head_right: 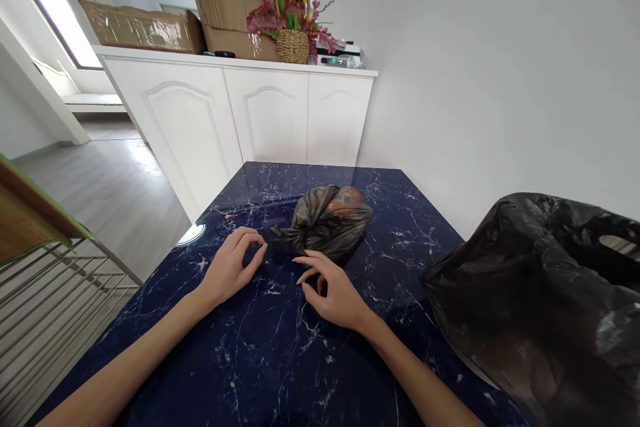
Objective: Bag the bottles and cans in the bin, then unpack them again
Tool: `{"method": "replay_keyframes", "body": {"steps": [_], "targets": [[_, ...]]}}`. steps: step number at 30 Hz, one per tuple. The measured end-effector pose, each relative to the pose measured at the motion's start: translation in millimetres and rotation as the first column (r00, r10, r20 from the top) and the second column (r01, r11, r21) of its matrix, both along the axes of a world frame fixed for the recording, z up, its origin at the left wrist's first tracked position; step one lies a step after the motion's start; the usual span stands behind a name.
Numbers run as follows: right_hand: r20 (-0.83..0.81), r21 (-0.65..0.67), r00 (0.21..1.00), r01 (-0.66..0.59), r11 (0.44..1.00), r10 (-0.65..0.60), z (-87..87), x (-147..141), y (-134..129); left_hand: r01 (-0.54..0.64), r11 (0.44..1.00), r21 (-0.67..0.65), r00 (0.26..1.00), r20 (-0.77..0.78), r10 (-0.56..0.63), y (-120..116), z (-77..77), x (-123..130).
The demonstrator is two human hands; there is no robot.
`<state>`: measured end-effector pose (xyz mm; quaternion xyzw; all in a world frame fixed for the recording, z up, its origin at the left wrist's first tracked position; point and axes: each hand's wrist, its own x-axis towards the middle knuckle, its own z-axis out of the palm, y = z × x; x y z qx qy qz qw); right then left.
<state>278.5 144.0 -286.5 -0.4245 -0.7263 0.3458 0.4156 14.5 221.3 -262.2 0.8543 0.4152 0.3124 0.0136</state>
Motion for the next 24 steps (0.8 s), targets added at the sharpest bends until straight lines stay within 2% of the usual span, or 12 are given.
{"method": "replay_keyframes", "body": {"steps": [3,5,8,11,17,20,24], "targets": [[-0.007,0.021,0.998,-0.06,0.998,0.06,4.1,-5,-4,0.023,0.991,0.133,0.993,0.116,-0.038,-10,2.2,10],[-0.024,0.017,0.994,-0.11,0.994,0.111,7.5,-7,-6,0.07,0.975,0.211,0.985,0.141,-0.101,-15,3.2,14],[-0.084,-0.017,0.98,-0.181,0.983,0.179,12.2,-8,-7,0.138,0.961,0.239,0.985,0.069,-0.159,-19,4.1,15],[-0.158,-0.059,0.965,-0.22,0.974,0.209,14.4,-8,-8,0.112,0.967,0.23,0.993,0.011,-0.118,-19,4.0,14],[-0.351,-0.154,0.925,-0.213,0.965,0.148,12.8,-4,-6,-0.023,0.974,0.223,1.0,0.018,0.019,-13,-2.5,15],[-0.34,-0.19,0.934,-0.18,0.965,0.107,12.2,-1,-4,-0.063,0.977,0.201,0.998,0.023,0.059,-10,-8.6,14],[-0.278,-0.212,0.961,-0.062,0.975,0.0,12.2,4,-2,-0.061,0.983,0.175,0.998,0.037,0.056,-5,-15.6,10]]}}
